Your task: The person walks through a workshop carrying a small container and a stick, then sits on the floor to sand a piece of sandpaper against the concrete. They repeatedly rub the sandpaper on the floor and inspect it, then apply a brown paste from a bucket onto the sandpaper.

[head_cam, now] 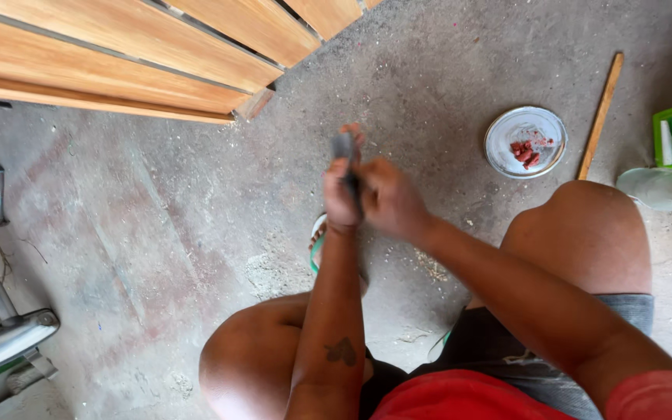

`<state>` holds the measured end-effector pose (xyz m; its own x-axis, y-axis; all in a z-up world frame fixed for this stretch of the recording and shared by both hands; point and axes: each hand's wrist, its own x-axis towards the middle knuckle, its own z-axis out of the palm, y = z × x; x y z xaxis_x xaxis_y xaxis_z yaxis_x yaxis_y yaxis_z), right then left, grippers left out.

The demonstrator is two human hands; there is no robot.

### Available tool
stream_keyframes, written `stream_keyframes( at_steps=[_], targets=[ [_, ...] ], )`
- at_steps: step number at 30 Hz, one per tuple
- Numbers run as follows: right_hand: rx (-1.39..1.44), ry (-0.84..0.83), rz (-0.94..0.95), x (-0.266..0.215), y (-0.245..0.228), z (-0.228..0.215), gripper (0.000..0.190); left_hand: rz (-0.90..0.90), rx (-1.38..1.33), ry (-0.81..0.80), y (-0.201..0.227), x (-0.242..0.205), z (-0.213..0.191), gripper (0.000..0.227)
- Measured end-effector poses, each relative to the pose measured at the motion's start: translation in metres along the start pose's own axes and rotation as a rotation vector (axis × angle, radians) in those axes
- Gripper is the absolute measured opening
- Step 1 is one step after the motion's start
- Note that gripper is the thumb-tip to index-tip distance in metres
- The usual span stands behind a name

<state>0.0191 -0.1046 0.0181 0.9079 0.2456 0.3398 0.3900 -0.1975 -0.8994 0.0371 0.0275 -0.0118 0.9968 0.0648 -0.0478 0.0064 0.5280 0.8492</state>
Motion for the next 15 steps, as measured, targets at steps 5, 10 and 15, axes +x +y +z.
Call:
stream_keyframes(
  at_steps=[5, 10, 15],
  targets=[
    [-0.055, -0.002, 0.102, -0.016, -0.023, 0.005, 0.035, -0.145, -0.148, -0.058, 0.004, -0.008, -0.014, 0.072],
    [-0.068, 0.148, 0.17, -0.012, 0.026, 0.026, 0.033, -0.229, -0.189, -0.023, -0.02, -0.018, -0.024, 0.066],
    [-0.034, 0.208, 0.273, -0.01, 0.058, 0.038, 0.033, -0.232, -0.111, 0.039, -0.04, -0.02, -0.029, 0.063]
  ],
)
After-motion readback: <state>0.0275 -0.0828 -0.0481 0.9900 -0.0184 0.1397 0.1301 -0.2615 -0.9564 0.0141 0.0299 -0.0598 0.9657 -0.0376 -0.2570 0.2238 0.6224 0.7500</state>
